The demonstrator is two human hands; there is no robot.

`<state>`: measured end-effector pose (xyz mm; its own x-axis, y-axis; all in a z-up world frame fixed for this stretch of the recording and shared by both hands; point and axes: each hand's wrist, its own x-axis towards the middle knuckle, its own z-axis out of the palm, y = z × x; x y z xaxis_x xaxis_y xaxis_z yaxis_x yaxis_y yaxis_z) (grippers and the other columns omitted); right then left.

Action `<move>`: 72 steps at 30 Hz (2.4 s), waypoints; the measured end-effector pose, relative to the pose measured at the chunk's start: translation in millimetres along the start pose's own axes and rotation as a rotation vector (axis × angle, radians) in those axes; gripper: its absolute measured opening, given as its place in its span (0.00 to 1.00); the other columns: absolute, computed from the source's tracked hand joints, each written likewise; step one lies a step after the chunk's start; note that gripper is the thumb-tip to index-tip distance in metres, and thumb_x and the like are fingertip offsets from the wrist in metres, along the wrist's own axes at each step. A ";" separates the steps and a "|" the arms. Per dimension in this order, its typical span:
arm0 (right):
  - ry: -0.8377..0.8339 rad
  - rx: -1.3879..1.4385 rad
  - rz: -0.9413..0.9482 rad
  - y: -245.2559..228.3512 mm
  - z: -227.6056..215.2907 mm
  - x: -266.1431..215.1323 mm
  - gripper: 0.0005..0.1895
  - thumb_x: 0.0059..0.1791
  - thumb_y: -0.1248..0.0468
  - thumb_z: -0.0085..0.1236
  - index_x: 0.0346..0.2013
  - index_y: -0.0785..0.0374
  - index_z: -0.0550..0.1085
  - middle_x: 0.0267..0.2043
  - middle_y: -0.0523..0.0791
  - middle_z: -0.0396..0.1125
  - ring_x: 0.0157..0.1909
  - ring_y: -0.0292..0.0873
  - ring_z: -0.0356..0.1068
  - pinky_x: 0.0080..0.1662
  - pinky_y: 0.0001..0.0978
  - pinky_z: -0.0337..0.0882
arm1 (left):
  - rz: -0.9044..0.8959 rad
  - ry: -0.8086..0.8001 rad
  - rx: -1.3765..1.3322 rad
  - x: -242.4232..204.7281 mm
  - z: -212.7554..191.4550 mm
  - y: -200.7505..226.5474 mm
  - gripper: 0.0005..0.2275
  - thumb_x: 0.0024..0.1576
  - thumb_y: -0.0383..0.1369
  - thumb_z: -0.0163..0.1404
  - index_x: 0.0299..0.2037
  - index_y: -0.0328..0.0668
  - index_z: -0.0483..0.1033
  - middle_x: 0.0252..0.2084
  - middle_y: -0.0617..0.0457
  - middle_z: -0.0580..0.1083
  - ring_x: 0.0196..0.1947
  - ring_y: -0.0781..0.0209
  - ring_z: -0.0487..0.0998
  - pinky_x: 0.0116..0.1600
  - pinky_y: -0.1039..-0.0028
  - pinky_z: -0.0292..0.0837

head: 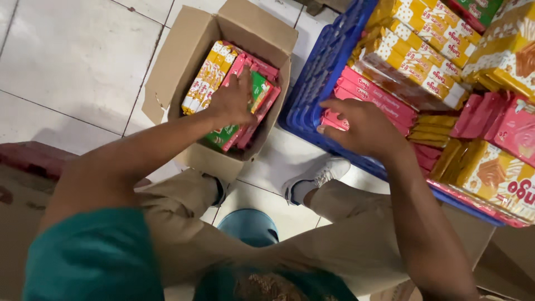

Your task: The person sits on a small stool and packs various colored packets of Tango drink mix from a blue crate into cardboard boxes. They arrange the packets in neat rows, alternating between different flavors and colors, filling one box before moving to another.

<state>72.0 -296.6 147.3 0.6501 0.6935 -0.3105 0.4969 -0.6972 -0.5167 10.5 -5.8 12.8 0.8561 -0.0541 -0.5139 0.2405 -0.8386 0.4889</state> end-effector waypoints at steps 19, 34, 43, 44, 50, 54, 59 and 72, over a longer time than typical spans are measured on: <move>-0.018 -0.096 -0.043 -6.4 0.4 10.2 0.28 0.50 0.51 0.60 0.62 0.57 0.73 0.53 0.52 0.74 0.53 0.55 0.73 0.51 0.48 0.68 | 0.679 0.248 1.029 89.0 -11.3 -22.2 0.56 0.44 0.36 0.67 0.79 0.49 0.36 0.76 0.42 0.54 0.70 0.33 0.60 0.63 0.36 0.65; -0.032 -0.019 -0.005 0.2 2.7 2.0 0.26 0.47 0.57 0.64 0.59 0.55 0.75 0.47 0.57 0.74 0.50 0.59 0.76 0.50 0.54 0.74 | 0.788 0.530 0.523 72.0 120.6 -117.3 0.07 0.62 0.39 0.47 0.39 0.46 0.72 0.36 0.51 0.68 0.38 0.47 0.75 0.32 0.58 0.74; -0.018 -0.040 -0.016 -11.2 2.9 7.3 0.25 0.48 0.55 0.64 0.60 0.53 0.75 0.47 0.54 0.74 0.49 0.57 0.76 0.50 0.53 0.74 | 0.139 0.091 0.481 29.0 142.9 -43.6 0.52 0.47 0.58 0.60 0.78 0.45 0.43 0.53 0.26 0.63 0.41 0.27 0.78 0.35 0.49 0.81; -0.004 -0.037 -0.027 -12.2 3.9 8.4 0.26 0.47 0.54 0.65 0.59 0.55 0.75 0.47 0.55 0.74 0.49 0.57 0.76 0.50 0.53 0.74 | 0.112 0.086 0.610 34.1 144.6 -41.3 0.49 0.50 0.54 0.56 0.78 0.47 0.41 0.54 0.28 0.64 0.42 0.30 0.78 0.36 0.55 0.79; -0.001 -0.049 -0.036 -1.2 8.4 7.8 0.25 0.48 0.52 0.64 0.59 0.55 0.76 0.45 0.55 0.74 0.48 0.57 0.76 0.47 0.55 0.74 | 0.076 0.208 0.517 44.5 144.8 -40.8 0.47 0.48 0.40 0.59 0.77 0.56 0.42 0.45 0.33 0.67 0.36 0.33 0.79 0.34 0.54 0.75; 0.005 -0.052 -0.025 -0.3 4.1 5.0 0.26 0.46 0.55 0.65 0.59 0.52 0.76 0.45 0.55 0.74 0.49 0.58 0.76 0.49 0.54 0.74 | 0.146 -0.034 0.259 37.9 73.5 -29.8 0.51 0.40 0.60 0.62 0.75 0.53 0.55 0.50 0.35 0.70 0.44 0.34 0.82 0.43 0.48 0.79; 0.036 -0.034 -0.083 -0.9 -1.3 -2.4 0.26 0.47 0.56 0.65 0.59 0.58 0.74 0.44 0.59 0.73 0.47 0.62 0.76 0.47 0.57 0.74 | -0.036 -0.196 0.392 36.8 17.3 10.5 0.36 0.42 0.59 0.57 0.56 0.41 0.79 0.42 0.40 0.80 0.43 0.37 0.83 0.44 0.53 0.78; -0.001 -0.079 0.028 -11.2 -3.4 -2.1 0.27 0.47 0.53 0.64 0.60 0.55 0.74 0.47 0.58 0.74 0.50 0.60 0.76 0.51 0.56 0.73 | 0.080 -0.550 0.169 -9.1 -2.7 8.3 0.32 0.55 0.60 0.38 0.64 0.51 0.72 0.63 0.41 0.73 0.62 0.42 0.74 0.62 0.59 0.76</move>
<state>67.0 -291.0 156.4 0.6638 0.6739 -0.3244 0.5226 -0.7282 -0.4434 5.9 -10.8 23.4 0.4945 -0.3560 -0.7929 0.0698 -0.8930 0.4445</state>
